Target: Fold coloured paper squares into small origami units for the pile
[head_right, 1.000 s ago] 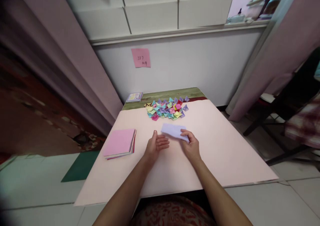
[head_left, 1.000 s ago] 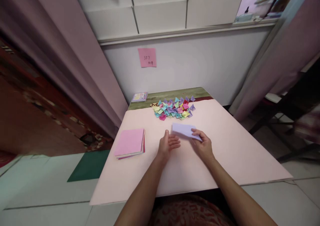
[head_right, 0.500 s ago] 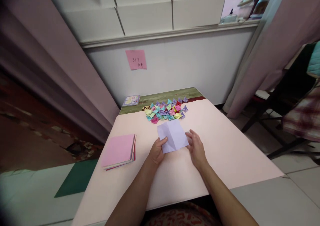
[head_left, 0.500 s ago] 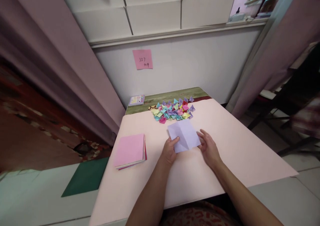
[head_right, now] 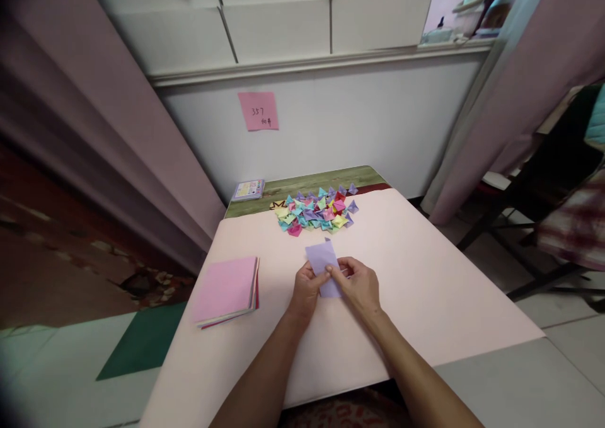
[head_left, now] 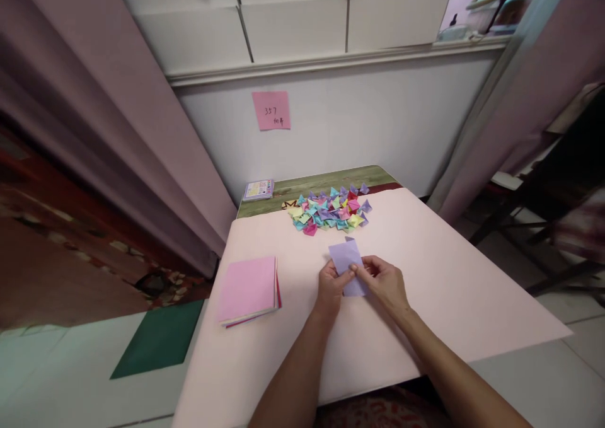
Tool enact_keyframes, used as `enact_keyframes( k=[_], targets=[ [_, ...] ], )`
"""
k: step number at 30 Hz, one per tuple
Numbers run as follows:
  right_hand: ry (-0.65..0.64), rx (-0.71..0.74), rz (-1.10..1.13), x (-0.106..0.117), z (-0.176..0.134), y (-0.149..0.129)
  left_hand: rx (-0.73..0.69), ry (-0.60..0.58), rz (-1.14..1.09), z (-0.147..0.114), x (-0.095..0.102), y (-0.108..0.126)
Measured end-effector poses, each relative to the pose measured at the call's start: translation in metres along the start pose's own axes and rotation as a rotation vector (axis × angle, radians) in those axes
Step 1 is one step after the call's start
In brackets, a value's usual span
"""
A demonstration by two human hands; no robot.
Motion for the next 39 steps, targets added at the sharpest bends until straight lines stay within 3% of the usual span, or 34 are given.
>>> enact_keyframes(
  k=[3,7,10,13,16,20,22,26,30,34,37,39],
  targets=[
    [0.005,-0.047,0.130,0.002,0.001,0.008,-0.053,-0.010,0.066,0.001,0.000,0.006],
    [0.117,-0.146,0.543,0.008,0.004,0.028,-0.140,0.112,0.152,0.000,0.013,0.016],
    [0.207,-0.215,0.779,0.001,0.002,0.038,-0.018,0.033,0.085,0.001,0.004,0.002],
    [0.174,-0.227,0.876,-0.011,0.001,0.040,0.078,-0.019,0.063,-0.002,-0.005,-0.008],
    [0.142,-0.215,0.851,-0.009,0.000,0.043,0.052,0.038,0.128,-0.005,0.000,-0.003],
    [0.180,-0.184,0.718,0.017,0.002,0.049,-0.005,0.073,0.202,-0.004,0.010,0.007],
    [0.135,-0.192,0.665,0.022,0.003,0.050,-0.045,0.106,0.148,-0.002,0.016,0.011],
    [-0.036,-0.246,0.651,0.002,0.001,0.047,-0.122,0.198,-0.073,-0.003,0.026,0.018],
    [0.017,-0.296,0.770,-0.019,-0.007,0.048,-0.125,0.135,-0.244,-0.002,0.013,0.014],
    [0.036,-0.269,0.803,-0.036,-0.012,0.047,-0.058,0.092,-0.166,-0.004,0.001,0.001],
    [-0.103,-0.190,0.714,-0.044,-0.012,0.039,-0.040,0.152,-0.088,-0.006,0.007,-0.002],
    [-0.168,-0.098,0.566,-0.037,-0.013,0.033,-0.053,0.190,-0.093,-0.007,0.012,0.001]
  ],
)
Point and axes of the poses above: each hand's wrist, its own z-axis towards the middle knuckle, its own x-axis out of the back of the hand, y = z × x, the point moved 10 cm from there along z, towards the middle knuckle, and after that the axes turned 10 degrees about -y, right-handed, at the moved point
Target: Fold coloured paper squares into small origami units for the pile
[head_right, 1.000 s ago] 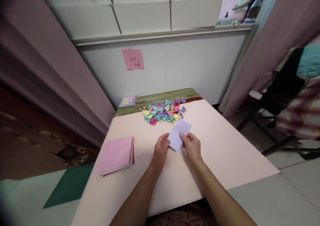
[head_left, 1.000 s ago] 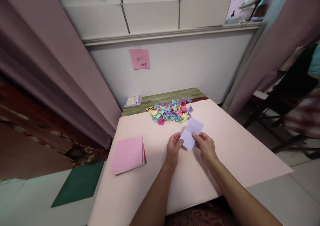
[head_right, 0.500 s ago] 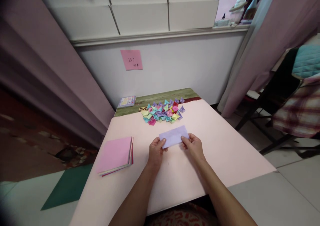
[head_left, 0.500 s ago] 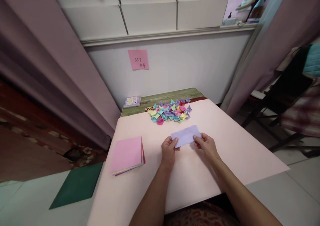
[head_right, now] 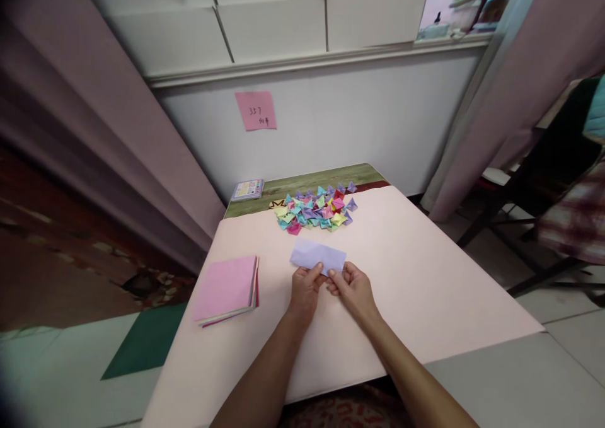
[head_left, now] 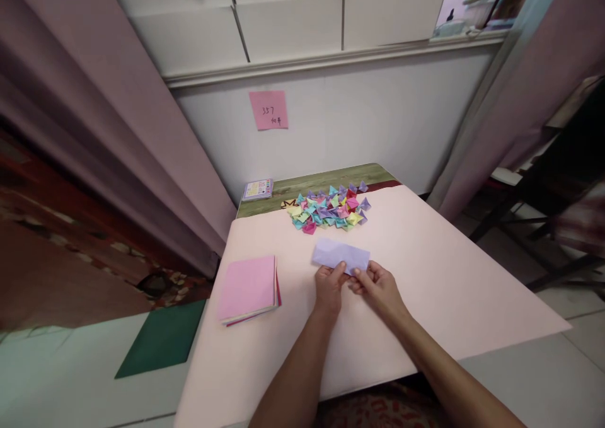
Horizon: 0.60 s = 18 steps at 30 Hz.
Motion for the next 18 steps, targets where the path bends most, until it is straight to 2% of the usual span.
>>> enact_keyframes(
  k=[4,7,9,13,16,18],
  targets=[
    [0.060,0.236,-0.357,0.027,-0.009,-0.034,0.004,0.059,0.003,0.001,0.008,0.006],
    [-0.067,0.359,-0.529,0.021,-0.011,-0.050,0.016,0.059,0.040,0.001,0.009,0.007],
    [-0.106,0.417,-0.621,0.016,-0.012,-0.057,0.042,0.020,0.080,0.002,0.005,0.003],
    [-0.039,0.471,-0.717,0.021,-0.014,-0.066,0.062,-0.048,0.173,0.003,0.001,-0.002],
    [-0.110,0.479,-0.741,0.018,-0.014,-0.063,0.065,-0.076,0.211,0.003,0.000,-0.004],
    [-0.112,0.471,-0.701,0.020,-0.013,-0.061,0.079,-0.095,0.234,0.002,-0.002,-0.005]
  ],
)
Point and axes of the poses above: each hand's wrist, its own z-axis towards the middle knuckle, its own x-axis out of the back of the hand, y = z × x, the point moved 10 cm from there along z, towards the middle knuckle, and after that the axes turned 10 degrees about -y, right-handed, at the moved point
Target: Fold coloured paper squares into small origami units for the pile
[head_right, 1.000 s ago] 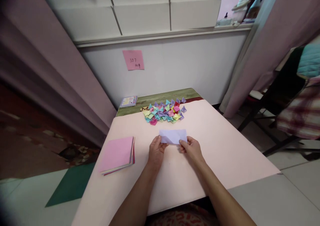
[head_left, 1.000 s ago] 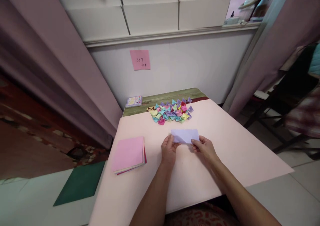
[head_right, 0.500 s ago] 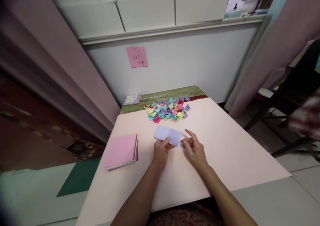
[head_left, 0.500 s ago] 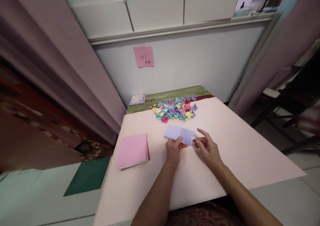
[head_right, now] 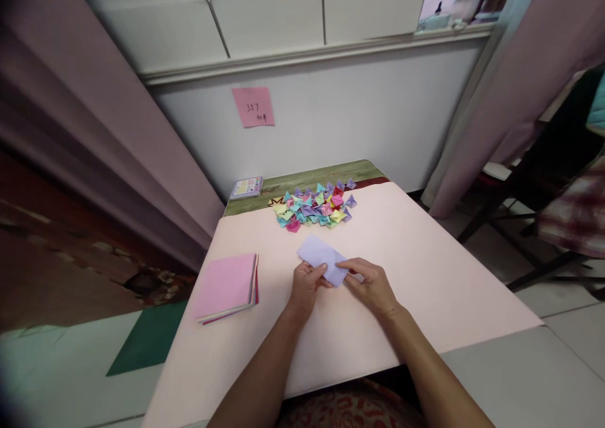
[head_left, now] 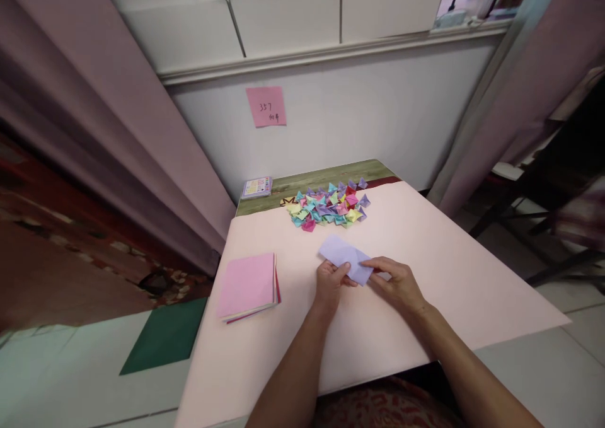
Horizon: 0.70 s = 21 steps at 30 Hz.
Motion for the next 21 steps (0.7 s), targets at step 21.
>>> enact_keyframes(
  k=[21],
  targets=[
    [0.297,-0.424,0.554,-0.013,-0.014,0.044,-0.005,0.006,0.047,-0.005,-0.006,0.005]
  ],
)
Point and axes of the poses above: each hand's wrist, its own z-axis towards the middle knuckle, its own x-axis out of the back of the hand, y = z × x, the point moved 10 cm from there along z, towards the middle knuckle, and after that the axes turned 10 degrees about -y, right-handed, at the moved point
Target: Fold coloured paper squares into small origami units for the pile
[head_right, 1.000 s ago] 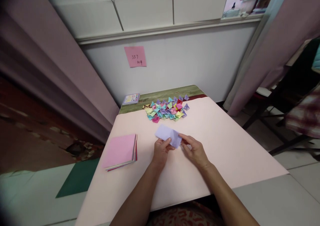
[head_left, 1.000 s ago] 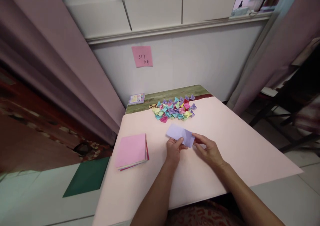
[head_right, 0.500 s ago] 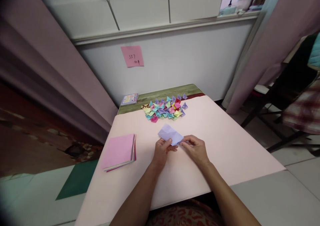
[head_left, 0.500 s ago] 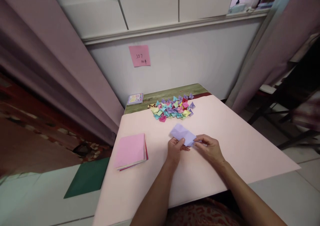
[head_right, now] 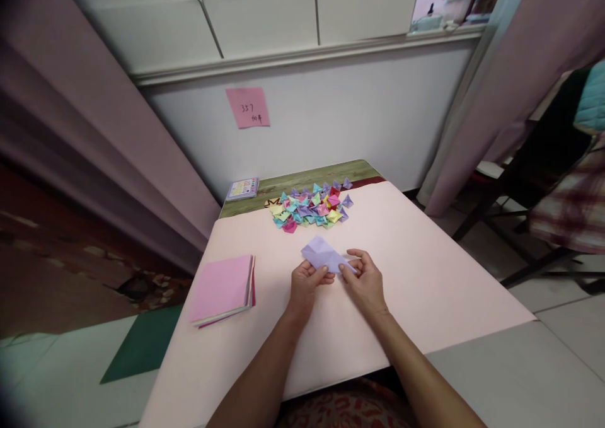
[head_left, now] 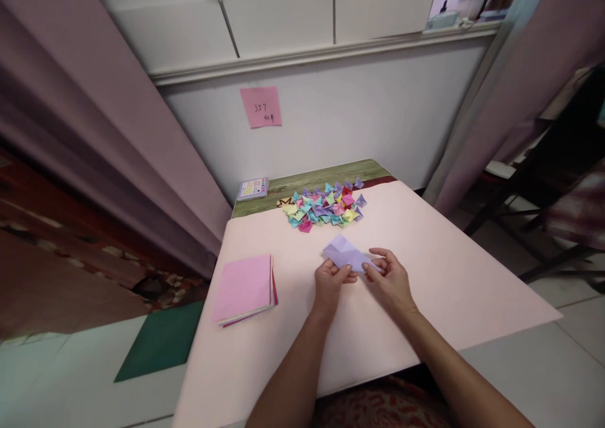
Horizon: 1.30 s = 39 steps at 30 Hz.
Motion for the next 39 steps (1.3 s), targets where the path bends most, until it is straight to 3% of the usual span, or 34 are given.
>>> enact_keyframes(
  k=[5,9,13,16,19,22,25,32,36,39],
  targets=[
    [-0.175,-0.175,0.130,-0.018,0.002,0.015,-0.008,-0.061,0.024,0.002,-0.005,-0.004],
    [-0.170,-0.209,0.163,-0.015,0.001,0.014,0.004,-0.088,0.015,0.002,-0.009,-0.002],
    [-0.217,-0.238,0.161,-0.017,-0.002,0.010,-0.016,-0.028,-0.212,0.002,-0.001,0.002],
    [-0.256,-0.241,0.184,-0.023,-0.004,0.003,0.009,-0.048,-0.381,0.003,-0.002,0.000],
    [-0.284,-0.225,0.167,-0.030,-0.005,-0.002,0.053,-0.084,-0.403,0.003,-0.008,-0.006],
    [-0.278,-0.203,0.091,-0.029,-0.005,-0.004,0.046,-0.038,-0.361,0.003,-0.006,-0.011],
    [-0.244,-0.170,-0.027,-0.024,-0.003,-0.006,-0.017,0.016,-0.245,0.003,-0.001,-0.007],
    [-0.131,-0.077,-0.252,-0.009,0.000,-0.015,-0.018,-0.036,-0.037,-0.001,-0.009,0.001],
    [-0.107,0.026,-0.333,-0.010,-0.002,-0.022,0.019,-0.089,-0.013,-0.002,-0.014,-0.002],
    [-0.037,0.163,-0.428,-0.009,-0.007,-0.043,0.031,-0.103,-0.046,0.000,-0.012,-0.003]
  ],
)
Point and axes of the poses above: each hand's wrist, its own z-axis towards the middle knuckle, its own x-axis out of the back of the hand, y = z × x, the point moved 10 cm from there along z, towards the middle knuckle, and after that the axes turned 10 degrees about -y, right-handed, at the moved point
